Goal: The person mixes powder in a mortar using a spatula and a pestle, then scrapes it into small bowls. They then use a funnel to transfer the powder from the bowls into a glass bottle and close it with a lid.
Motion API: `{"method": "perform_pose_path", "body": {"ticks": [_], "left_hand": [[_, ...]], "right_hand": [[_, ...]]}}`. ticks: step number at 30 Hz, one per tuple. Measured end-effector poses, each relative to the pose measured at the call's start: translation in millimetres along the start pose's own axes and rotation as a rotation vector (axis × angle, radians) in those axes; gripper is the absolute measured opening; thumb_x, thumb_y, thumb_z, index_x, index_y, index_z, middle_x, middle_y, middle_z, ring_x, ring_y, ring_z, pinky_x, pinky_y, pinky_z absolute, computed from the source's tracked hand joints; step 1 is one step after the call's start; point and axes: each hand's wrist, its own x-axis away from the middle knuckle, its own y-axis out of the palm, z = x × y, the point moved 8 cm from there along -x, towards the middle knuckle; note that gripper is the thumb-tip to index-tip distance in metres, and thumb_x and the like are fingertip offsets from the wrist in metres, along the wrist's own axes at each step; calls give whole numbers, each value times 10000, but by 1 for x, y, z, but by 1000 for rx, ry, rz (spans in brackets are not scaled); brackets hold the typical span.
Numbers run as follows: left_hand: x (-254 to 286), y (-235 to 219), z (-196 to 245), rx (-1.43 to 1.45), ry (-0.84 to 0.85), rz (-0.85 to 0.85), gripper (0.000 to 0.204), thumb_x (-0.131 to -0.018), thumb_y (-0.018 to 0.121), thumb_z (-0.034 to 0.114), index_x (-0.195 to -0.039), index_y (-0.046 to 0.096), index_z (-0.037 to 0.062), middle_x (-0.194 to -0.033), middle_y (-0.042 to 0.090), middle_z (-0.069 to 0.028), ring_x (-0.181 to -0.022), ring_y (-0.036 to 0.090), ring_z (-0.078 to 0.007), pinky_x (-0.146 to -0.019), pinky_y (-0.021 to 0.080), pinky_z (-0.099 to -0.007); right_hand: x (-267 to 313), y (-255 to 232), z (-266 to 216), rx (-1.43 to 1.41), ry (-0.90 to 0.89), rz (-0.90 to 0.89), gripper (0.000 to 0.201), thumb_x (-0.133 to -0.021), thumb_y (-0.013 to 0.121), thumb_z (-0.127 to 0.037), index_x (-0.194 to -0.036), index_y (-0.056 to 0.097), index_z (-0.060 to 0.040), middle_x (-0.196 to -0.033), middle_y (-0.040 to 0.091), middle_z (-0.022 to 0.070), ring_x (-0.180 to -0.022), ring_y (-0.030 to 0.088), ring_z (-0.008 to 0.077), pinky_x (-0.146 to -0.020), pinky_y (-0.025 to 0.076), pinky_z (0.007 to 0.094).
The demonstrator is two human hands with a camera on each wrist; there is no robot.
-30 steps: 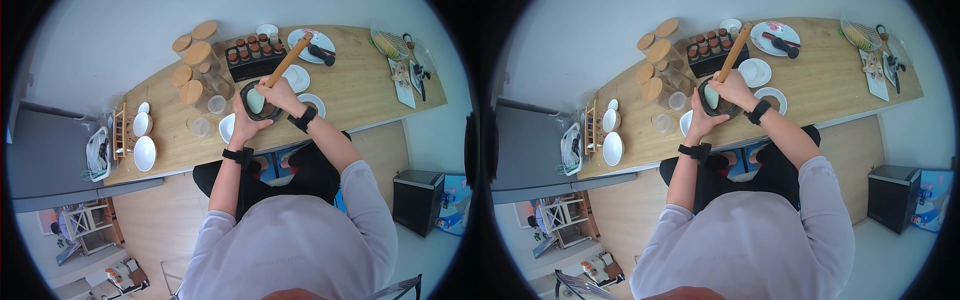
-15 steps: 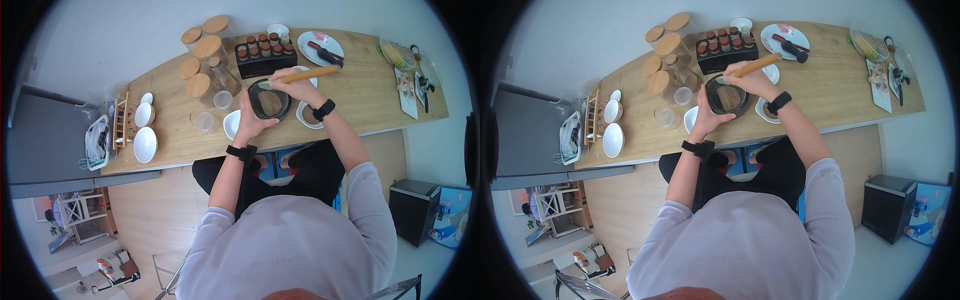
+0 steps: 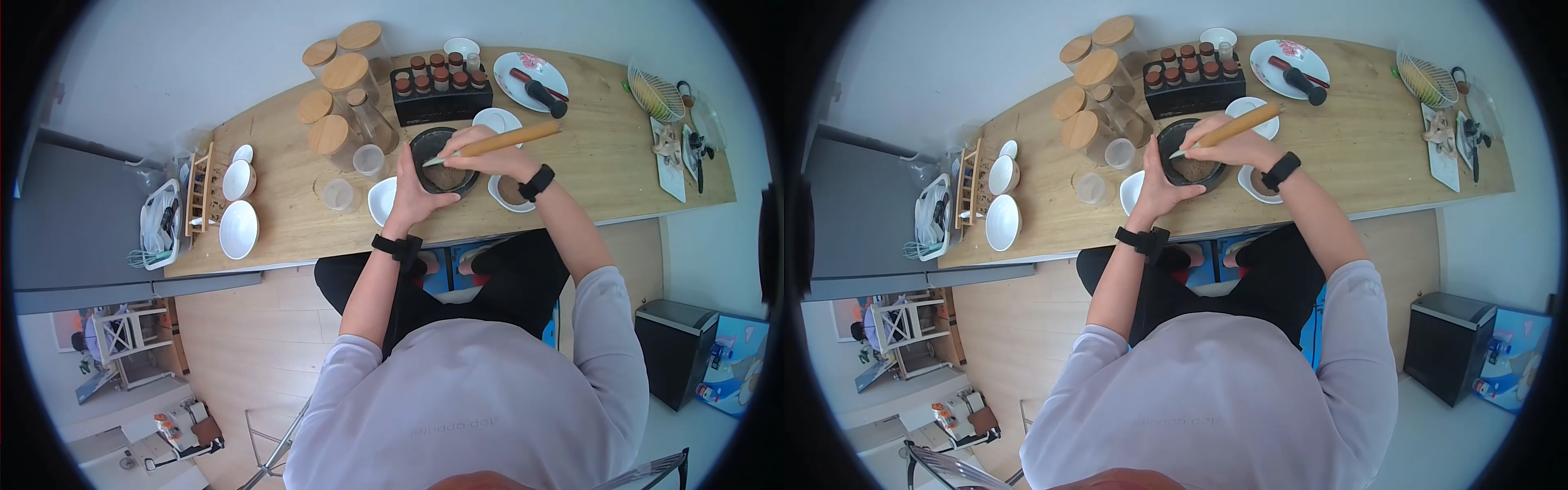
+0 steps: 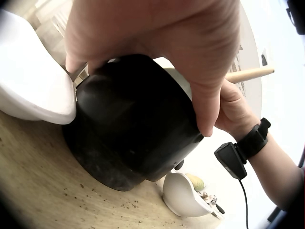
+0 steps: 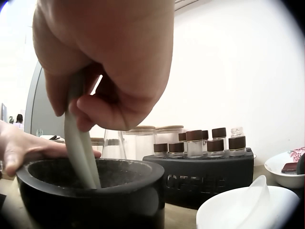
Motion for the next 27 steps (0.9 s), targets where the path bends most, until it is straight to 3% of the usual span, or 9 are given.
{"method": "perform_pose_path", "body": {"ticks": [3,6,12,13,16,17,21,24,27], "left_hand": [[-2,2,-1,-1,-1,2,1415,-521,972,290,-1525,54,-97,-1525,245,-287,-1436,286,-398,-1188,287,-421],[-2,1,0,12,-10,-1,1418,-520,971,293,-1527,51,-95,-1525,245,-287,-1438,283,-398,-1190,284,-420],[-2,2,-3,-22,-15,-3,1425,-521,969,300,-1530,42,-92,-1529,237,-289,-1441,278,-397,-1193,280,-416],[-2,2,-3,-23,-18,-4,1424,-522,969,302,-1530,43,-91,-1530,236,-289,-1442,277,-396,-1194,278,-415],[-1,1,-2,-7,-20,-1,1423,-522,968,307,-1530,46,-90,-1533,234,-291,-1443,276,-395,-1195,273,-412],[-2,1,0,1,-17,0,1422,-523,968,309,-1530,47,-90,-1533,233,-291,-1443,276,-395,-1196,272,-412],[-2,1,-1,-18,-21,0,1417,-526,966,311,-1530,50,-89,-1532,236,-292,-1442,276,-394,-1195,273,-411],[-1,1,-2,-19,-27,-9,1413,-528,965,307,-1531,51,-87,-1532,236,-291,-1445,272,-394,-1195,272,-411],[-2,2,-3,-20,-36,-8,1411,-532,963,307,-1533,49,-84,-1534,234,-291,-1449,266,-393,-1195,273,-412]], "right_hand": [[5,-21,9,-52,77,87,181,-873,694,-161,-962,725,-5,-894,710,126,-805,664,240,-721,513,340],[4,-24,4,98,52,167,185,-875,685,-178,-952,721,-14,-850,711,110,-772,659,208,-711,507,334],[6,-11,18,-21,340,168,217,-833,644,-252,-840,689,-40,-721,679,110,-685,648,276,-655,499,368],[4,-20,15,-31,328,266,235,-815,636,-262,-798,689,-34,-676,671,124,-664,653,318,-633,506,391],[6,-40,14,192,518,284,230,-793,643,-254,-802,703,-32,-710,683,157,-733,680,335,-672,525,405],[6,-36,24,257,619,212,250,-765,658,-244,-846,715,-15,-768,692,201,-794,685,379,-713,541,432],[-1,-9,43,126,639,296,295,-748,677,-245,-873,695,22,-832,697,234,-852,678,421,-766,542,452],[-2,-13,52,-20,719,386,247,-761,669,-221,-846,696,10,-773,690,199,-786,687,356,-712,533,409],[-5,-26,9,-137,550,256,202,-786,660,-197,-820,695,0,-702,653,143,-677,643,238,-625,494,353]]}}
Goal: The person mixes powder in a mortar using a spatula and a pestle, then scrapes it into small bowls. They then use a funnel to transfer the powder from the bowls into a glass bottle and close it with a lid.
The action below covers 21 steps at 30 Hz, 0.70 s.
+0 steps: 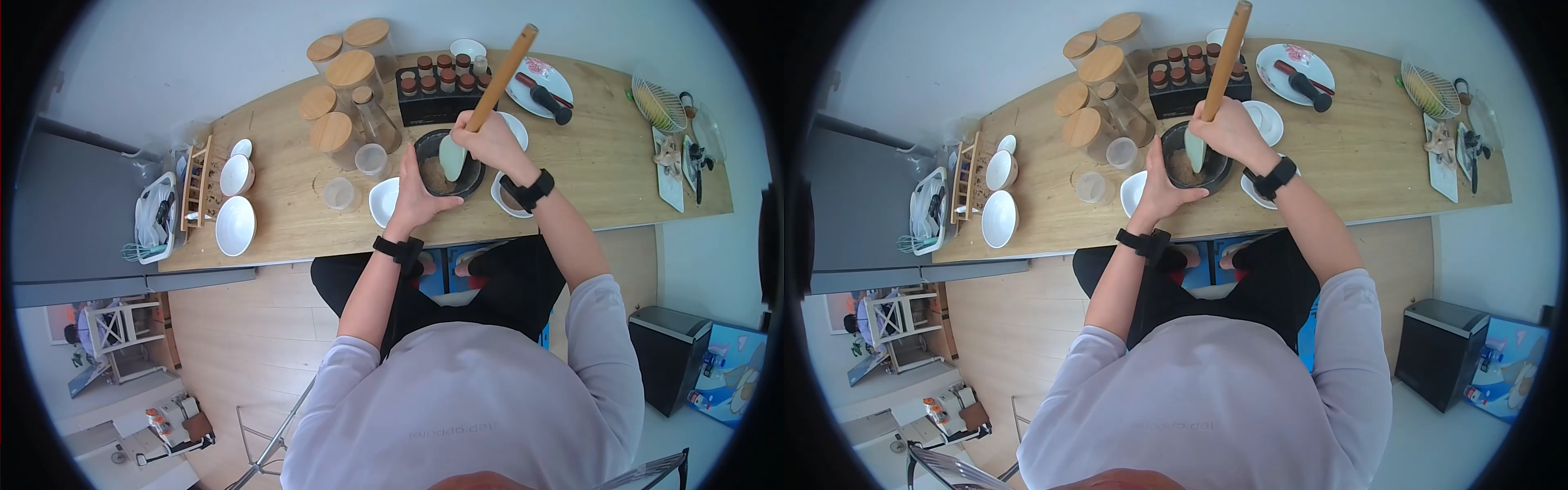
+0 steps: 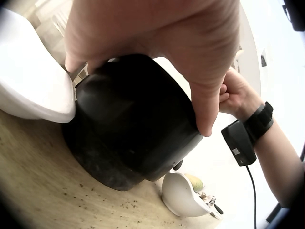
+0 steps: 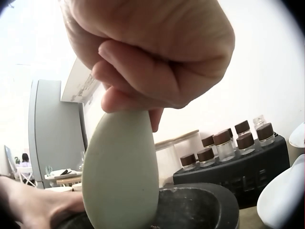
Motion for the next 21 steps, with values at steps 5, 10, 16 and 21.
{"method": "perform_pose_path", "body": {"ticks": [5,10,16,21], "left_hand": [[1,-1,3,32,-19,-21,1427,-542,965,300,-1538,16,-82,-1531,222,-271,-1453,243,-384,-1202,253,-419],[-1,0,1,21,-22,-26,1428,-536,968,285,-1536,18,-83,-1532,221,-270,-1451,253,-378,-1201,258,-411],[0,0,1,10,-15,-13,1424,-528,966,301,-1533,35,-87,-1541,217,-282,-1452,259,-389,-1199,271,-413],[1,0,2,17,-31,-22,1426,-525,968,298,-1530,34,-91,-1540,217,-283,-1449,265,-388,-1199,271,-411]], "right_hand": [[11,28,9,-14,-229,-295,188,-821,686,-189,-873,712,-10,-733,661,43,-693,602,123,-644,472,287],[12,18,9,-68,-264,-270,211,-816,691,-199,-890,715,-3,-755,667,51,-739,606,140,-671,475,295],[10,21,20,1,-234,-270,233,-827,694,-221,-918,722,-8,-792,685,61,-763,621,156,-689,482,308],[14,20,8,-77,-220,-239,213,-833,687,-212,-910,725,-17,-782,680,51,-742,611,139,-674,474,298]]}}
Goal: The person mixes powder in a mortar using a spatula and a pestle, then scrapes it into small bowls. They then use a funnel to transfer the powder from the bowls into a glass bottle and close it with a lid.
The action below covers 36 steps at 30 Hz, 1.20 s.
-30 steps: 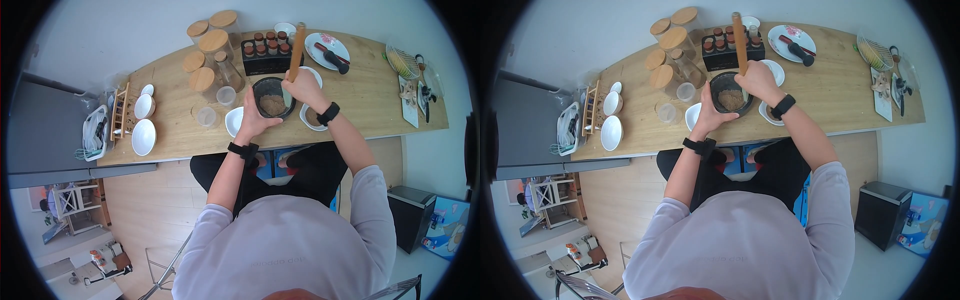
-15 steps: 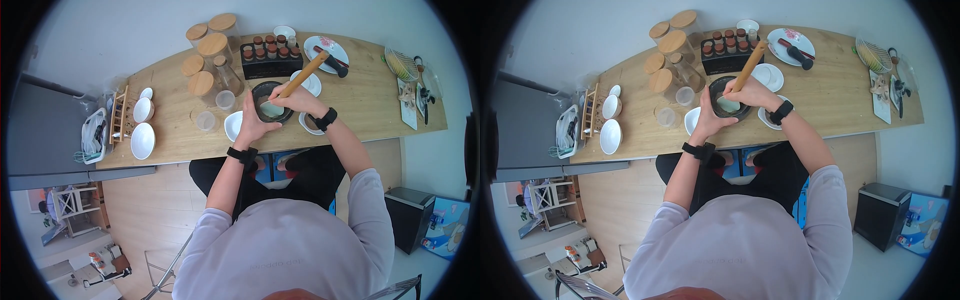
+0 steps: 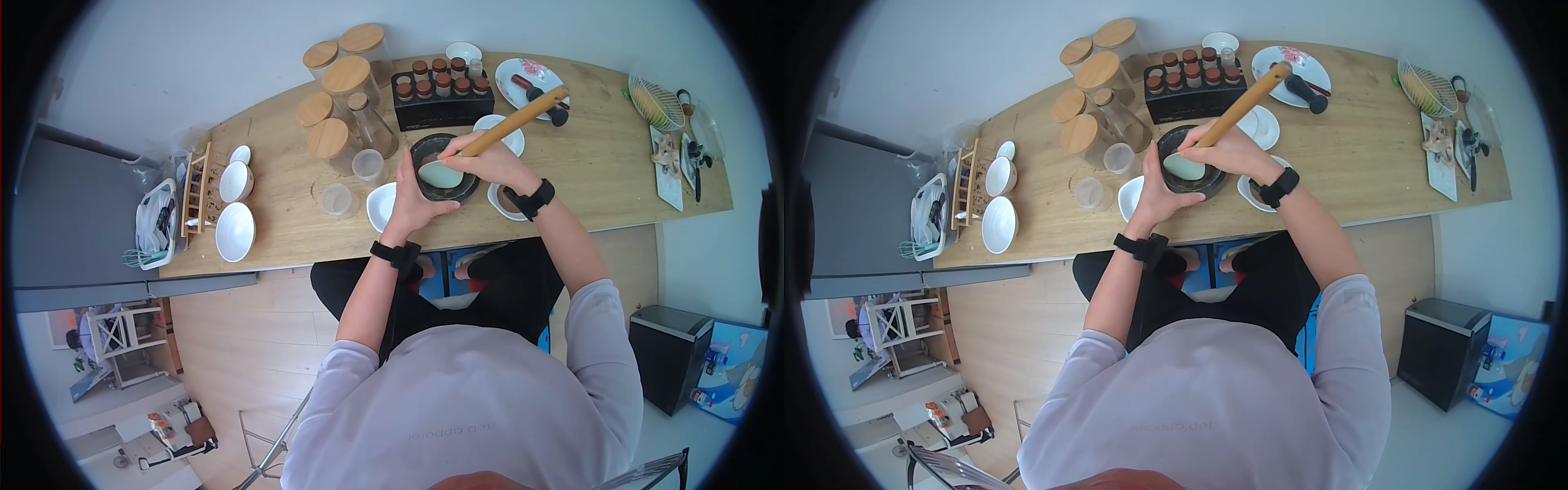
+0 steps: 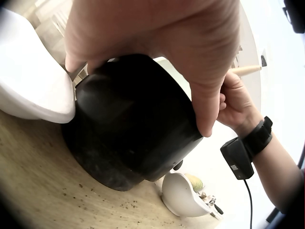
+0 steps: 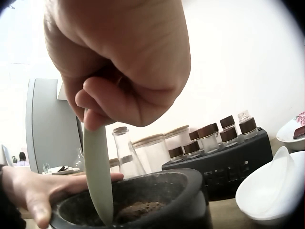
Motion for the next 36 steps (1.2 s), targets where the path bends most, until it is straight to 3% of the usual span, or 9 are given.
{"method": "perform_pose_path", "body": {"ticks": [8,11,14,18,19,22,25,32,36], "left_hand": [[0,0,1,10,20,-8,1430,-535,974,297,-1532,25,-90,-1536,219,-278,-1452,254,-375,-1201,257,-409],[-1,-1,0,-11,23,16,1417,-520,967,267,-1530,39,-90,-1538,226,-287,-1447,272,-394,-1194,281,-414],[0,-1,1,-5,37,20,1414,-523,965,263,-1532,39,-87,-1536,231,-282,-1447,271,-392,-1196,278,-414],[-1,-2,3,-3,44,19,1416,-526,965,263,-1537,33,-76,-1540,222,-276,-1447,273,-389,-1196,277,-414],[-1,-1,2,5,36,15,1418,-525,965,264,-1538,31,-73,-1541,220,-275,-1447,273,-388,-1196,277,-414],[0,0,1,4,32,8,1427,-521,969,264,-1540,27,-68,-1541,217,-273,-1446,274,-387,-1195,280,-414],[0,1,0,-6,33,4,1432,-516,971,262,-1540,25,-66,-1539,217,-273,-1445,274,-387,-1194,281,-413],[-1,0,-1,12,31,8,1434,-514,971,262,-1542,24,-61,-1538,214,-271,-1443,273,-392,-1193,283,-416],[-1,1,-2,11,38,7,1431,-519,969,264,-1540,22,-67,-1542,205,-277,-1447,268,-393,-1196,276,-415]], "right_hand": [[3,-9,11,40,55,70,187,-848,703,-182,-956,753,-38,-772,689,36,-707,599,99,-650,465,274],[10,1,9,-102,74,-38,190,-849,707,-183,-969,758,-44,-782,696,34,-721,602,100,-665,471,271],[8,6,13,-1,-36,38,210,-832,698,-210,-941,742,-36,-765,683,49,-733,616,144,-685,477,307],[11,-8,6,-63,21,43,224,-836,703,-217,-963,747,-38,-808,708,76,-791,642,174,-718,485,320],[11,-8,5,-105,74,20,197,-849,715,-175,-963,759,-21,-841,727,48,-784,631,103,-714,483,260],[9,1,7,-29,-39,-42,196,-847,718,-171,-971,763,-26,-835,726,44,-782,627,92,-700,482,258],[2,-3,22,-21,66,-41,196,-841,723,-164,-967,762,-19,-829,724,47,-785,631,92,-703,484,258],[-4,0,14,-25,-52,-220,211,-816,733,-160,-952,755,0,-827,726,70,-793,643,129,-736,492,283],[-18,-7,23,6,1,-165,235,-795,720,-219,-907,746,-14,-795,704,63,-779,633,144,-718,480,294]]}}
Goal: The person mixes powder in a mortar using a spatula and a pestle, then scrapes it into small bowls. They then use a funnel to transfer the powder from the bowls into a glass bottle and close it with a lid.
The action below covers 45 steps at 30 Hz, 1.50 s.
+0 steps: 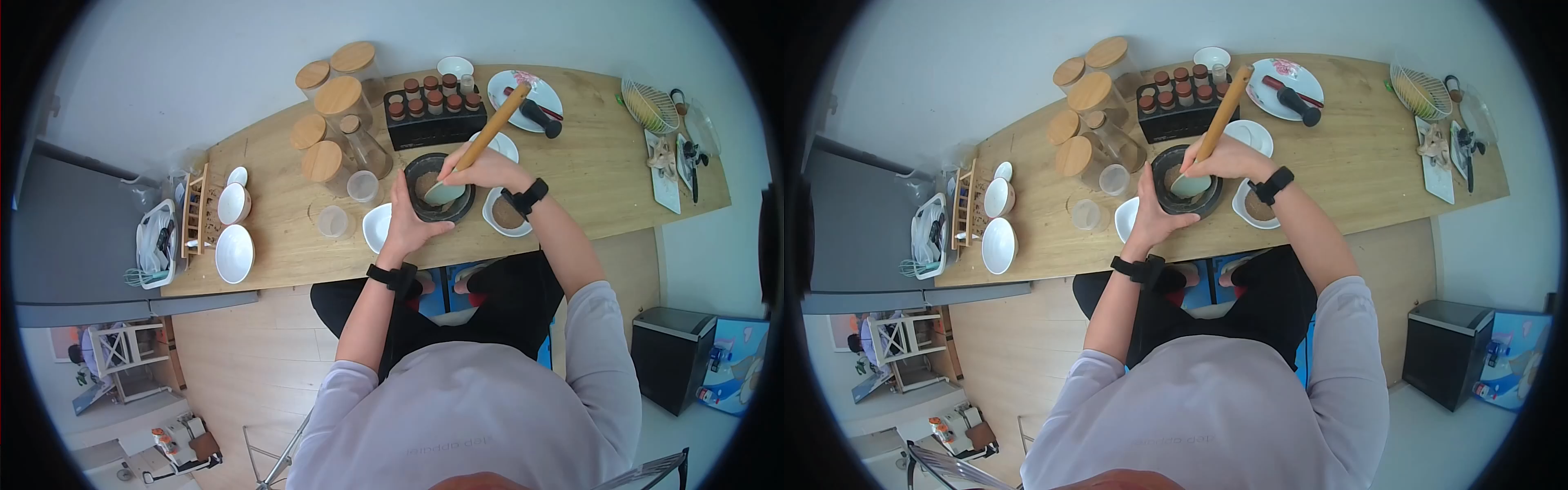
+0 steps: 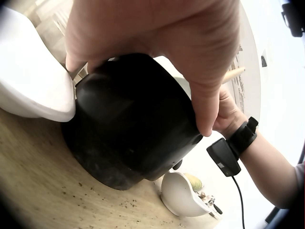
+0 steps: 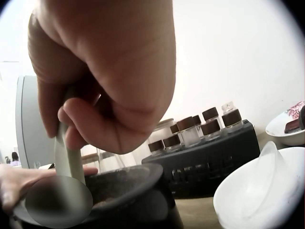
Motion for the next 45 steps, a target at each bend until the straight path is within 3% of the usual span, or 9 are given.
{"method": "perform_pose_path", "body": {"ticks": [6,7,14,18,23,30,33,42,45], "left_hand": [[-1,0,1,5,-1,5,1420,-526,964,268,-1536,29,-80,-1542,212,-285,-1449,261,-401,-1200,266,-418],[-1,0,1,9,4,6,1419,-526,964,270,-1536,32,-81,-1542,216,-285,-1448,263,-402,-1199,267,-418],[0,-1,1,-22,24,24,1425,-519,965,280,-1536,35,-83,-1526,244,-286,-1429,292,-399,-1186,287,-420],[1,-1,4,14,7,19,1428,-519,964,284,-1537,32,-82,-1513,258,-285,-1425,295,-398,-1184,290,-420],[0,-1,2,-16,16,18,1424,-520,964,286,-1536,36,-83,-1508,263,-281,-1416,308,-397,-1185,289,-419],[0,-1,1,13,1,16,1419,-530,962,293,-1538,35,-80,-1525,240,-283,-1438,275,-394,-1190,274,-415],[0,-1,2,23,-16,4,1415,-539,962,292,-1537,33,-86,-1530,228,-278,-1452,248,-382,-1200,251,-411],[0,0,-1,0,-9,18,1418,-522,965,308,-1537,52,-77,-1541,228,-283,-1446,272,-396,-1193,282,-415],[0,0,-1,-13,-3,17,1418,-522,966,307,-1534,53,-82,-1543,226,-285,-1446,273,-397,-1193,283,-417]], "right_hand": [[8,-27,-23,131,-34,272,173,-837,725,-163,-931,744,-18,-844,716,76,-787,642,165,-725,493,307],[9,-25,-24,194,-154,317,165,-847,714,-146,-946,739,-18,-854,702,87,-794,642,186,-725,497,316],[22,-1,-16,2,-149,161,149,-862,705,-127,-954,742,-17,-840,683,109,-802,645,210,-713,495,330],[17,-4,-27,161,-204,262,146,-843,707,-156,-917,741,-35,-827,694,108,-794,655,254,-723,508,347],[18,10,-30,191,-253,142,190,-863,686,-201,-949,747,-43,-878,716,122,-844,674,276,-745,517,364],[27,-10,-35,418,-105,428,198,-851,653,-238,-875,732,-58,-821,709,139,-755,676,305,-678,517,371],[25,-4,-1,293,159,469,182,-824,634,-219,-840,720,-60,-746,688,147,-691,665,321,-642,505,393],[25,2,-39,-5,115,500,183,-807,628,-181,-827,699,-14,-641,638,85,-600,619,181,-580,461,325],[17,22,-12,16,119,397,178,-808,632,-166,-826,701,-3,-636,640,75,-591,618,157,-566,463,311]]}}
